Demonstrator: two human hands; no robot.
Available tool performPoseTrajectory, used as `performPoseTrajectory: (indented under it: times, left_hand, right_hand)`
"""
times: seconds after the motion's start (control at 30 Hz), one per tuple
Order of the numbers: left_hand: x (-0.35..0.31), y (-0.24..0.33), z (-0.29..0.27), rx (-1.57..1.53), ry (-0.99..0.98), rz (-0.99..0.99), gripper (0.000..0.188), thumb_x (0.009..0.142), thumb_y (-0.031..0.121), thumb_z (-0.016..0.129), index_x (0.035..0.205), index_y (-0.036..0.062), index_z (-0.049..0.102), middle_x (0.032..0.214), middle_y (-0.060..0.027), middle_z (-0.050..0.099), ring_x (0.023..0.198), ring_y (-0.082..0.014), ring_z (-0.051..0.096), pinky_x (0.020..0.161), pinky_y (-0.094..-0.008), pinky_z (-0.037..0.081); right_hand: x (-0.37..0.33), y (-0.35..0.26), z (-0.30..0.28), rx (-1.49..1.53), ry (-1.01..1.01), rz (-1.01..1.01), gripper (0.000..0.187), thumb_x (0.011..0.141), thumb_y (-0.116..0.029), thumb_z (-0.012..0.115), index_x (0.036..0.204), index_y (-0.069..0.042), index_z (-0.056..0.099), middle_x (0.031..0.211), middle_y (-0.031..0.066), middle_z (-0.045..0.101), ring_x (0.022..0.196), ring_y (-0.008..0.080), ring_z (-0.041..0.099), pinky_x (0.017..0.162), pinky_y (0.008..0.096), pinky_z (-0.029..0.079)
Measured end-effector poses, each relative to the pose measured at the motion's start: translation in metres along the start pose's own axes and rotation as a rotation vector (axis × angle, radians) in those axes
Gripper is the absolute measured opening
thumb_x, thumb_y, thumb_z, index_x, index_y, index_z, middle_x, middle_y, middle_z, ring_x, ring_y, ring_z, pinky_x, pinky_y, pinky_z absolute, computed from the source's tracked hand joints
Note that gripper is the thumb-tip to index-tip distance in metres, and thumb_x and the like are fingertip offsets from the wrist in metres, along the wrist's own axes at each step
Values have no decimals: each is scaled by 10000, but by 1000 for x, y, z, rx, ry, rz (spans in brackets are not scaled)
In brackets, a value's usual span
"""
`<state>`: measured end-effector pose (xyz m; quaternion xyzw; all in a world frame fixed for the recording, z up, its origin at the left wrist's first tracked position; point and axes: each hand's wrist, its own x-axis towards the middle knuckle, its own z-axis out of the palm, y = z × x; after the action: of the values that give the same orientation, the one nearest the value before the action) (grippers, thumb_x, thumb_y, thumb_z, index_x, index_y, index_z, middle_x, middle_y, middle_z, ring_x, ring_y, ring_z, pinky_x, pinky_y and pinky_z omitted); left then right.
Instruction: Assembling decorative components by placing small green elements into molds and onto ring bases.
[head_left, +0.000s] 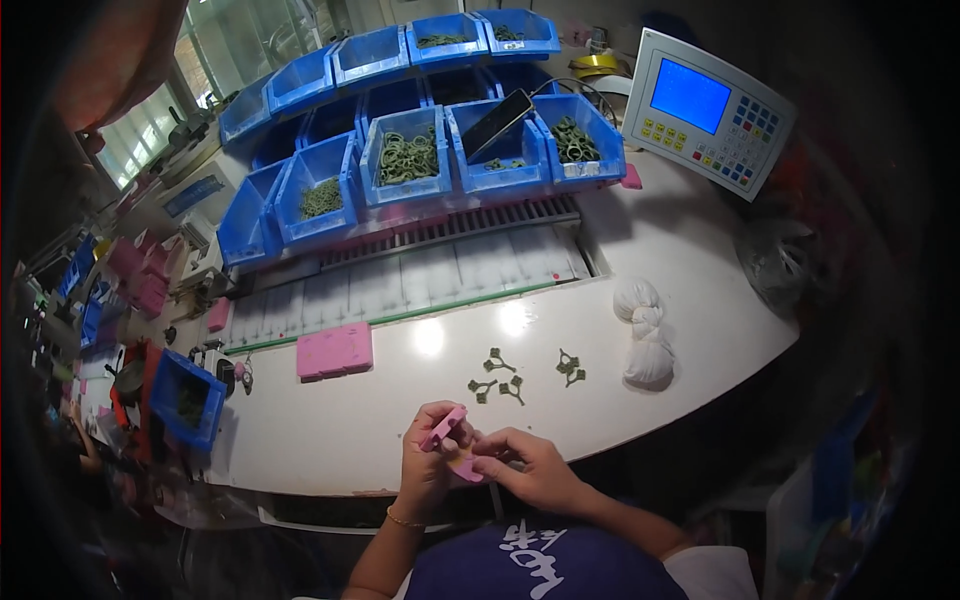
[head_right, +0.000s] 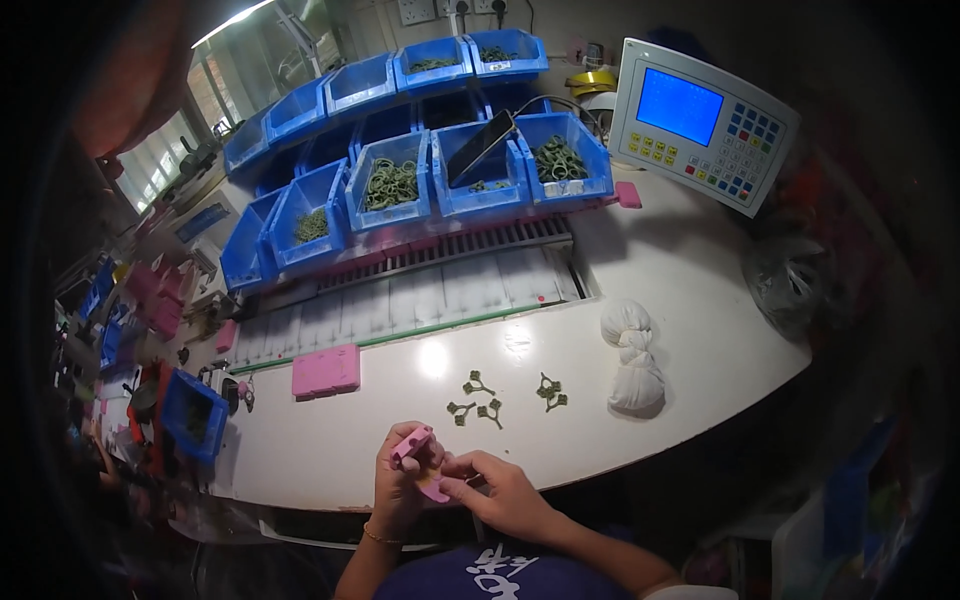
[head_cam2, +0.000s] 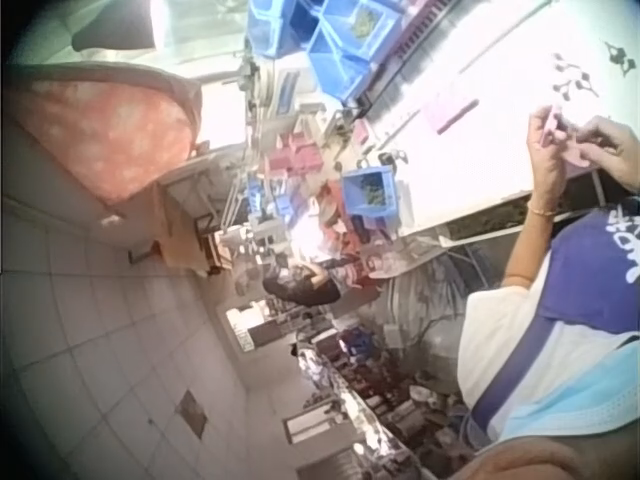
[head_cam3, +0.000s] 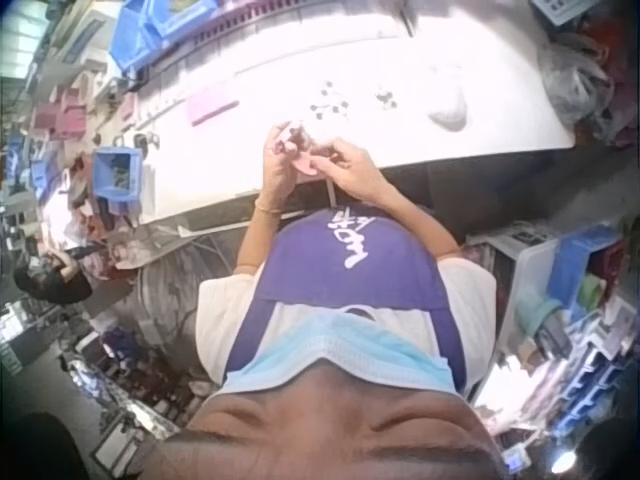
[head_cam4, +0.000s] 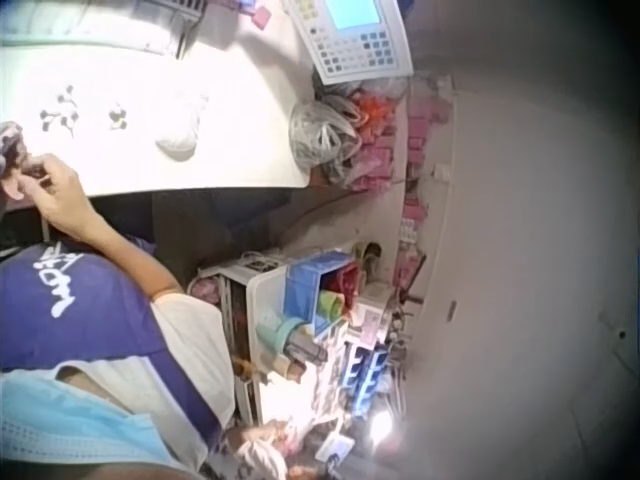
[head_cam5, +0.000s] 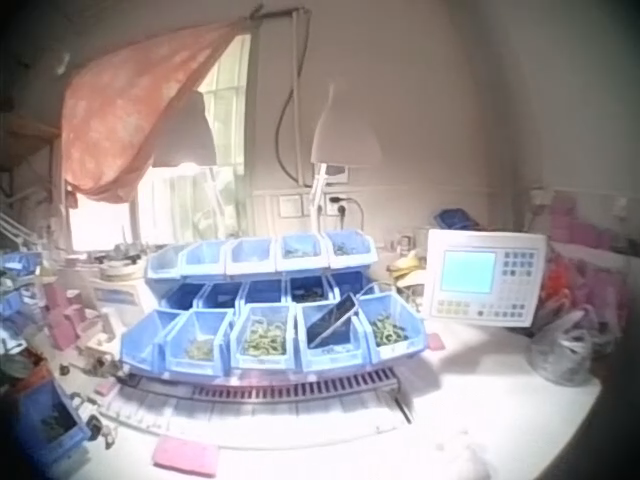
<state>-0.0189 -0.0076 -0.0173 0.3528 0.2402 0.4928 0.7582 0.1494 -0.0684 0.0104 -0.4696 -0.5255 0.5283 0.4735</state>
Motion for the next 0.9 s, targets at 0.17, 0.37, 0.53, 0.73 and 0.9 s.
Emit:
performPoseTrajectory:
  times: [0.17, 0.37, 0.53, 0.73, 0.9]
  left_hand:
    - [0, 14, 1, 162, -39, -7, 446, 769, 120, 805, 1131, -6, 578, 828, -77, 630, 754, -170, 655, 729, -344, 586]
    - [-4, 28, 12, 432, 9, -97, 407, 730, -52, 781, 1096, 1, 610, 854, -79, 650, 702, -145, 670, 537, -276, 591]
    - [0, 41, 22, 600, -18, -111, 393, 732, -64, 764, 1087, -19, 603, 869, -92, 665, 759, -148, 669, 688, -302, 606]
    - [6, 34, 7, 772, -94, -9, 450, 681, -4, 842, 1082, 4, 638, 960, -75, 677, 869, -133, 663, 784, -268, 562]
    - [10, 30, 10, 846, -138, 78, 447, 701, 49, 860, 1090, 9, 642, 950, -68, 663, 885, -138, 656, 814, -293, 558]
  right_hand:
    - [16, -18, -20, -133, 137, -169, 149, 910, -131, 664, 983, -6, 700, 927, 84, 696, 826, 144, 656, 698, 272, 521]
    - [28, -30, -29, -114, -11, -74, 166, 888, -142, 690, 993, -15, 712, 897, 60, 694, 821, 108, 643, 717, 257, 516]
    - [29, -32, -32, -125, -5, -38, 148, 878, -136, 700, 953, -11, 725, 850, 53, 701, 771, 95, 647, 709, 255, 534]
    - [30, -28, -35, -99, -32, 39, 129, 872, -113, 702, 928, -1, 730, 822, 51, 706, 735, 78, 642, 689, 243, 537]
    - [28, -19, -31, -256, 81, -130, 122, 866, -87, 667, 917, 21, 687, 820, 100, 693, 711, 125, 653, 661, 273, 528]
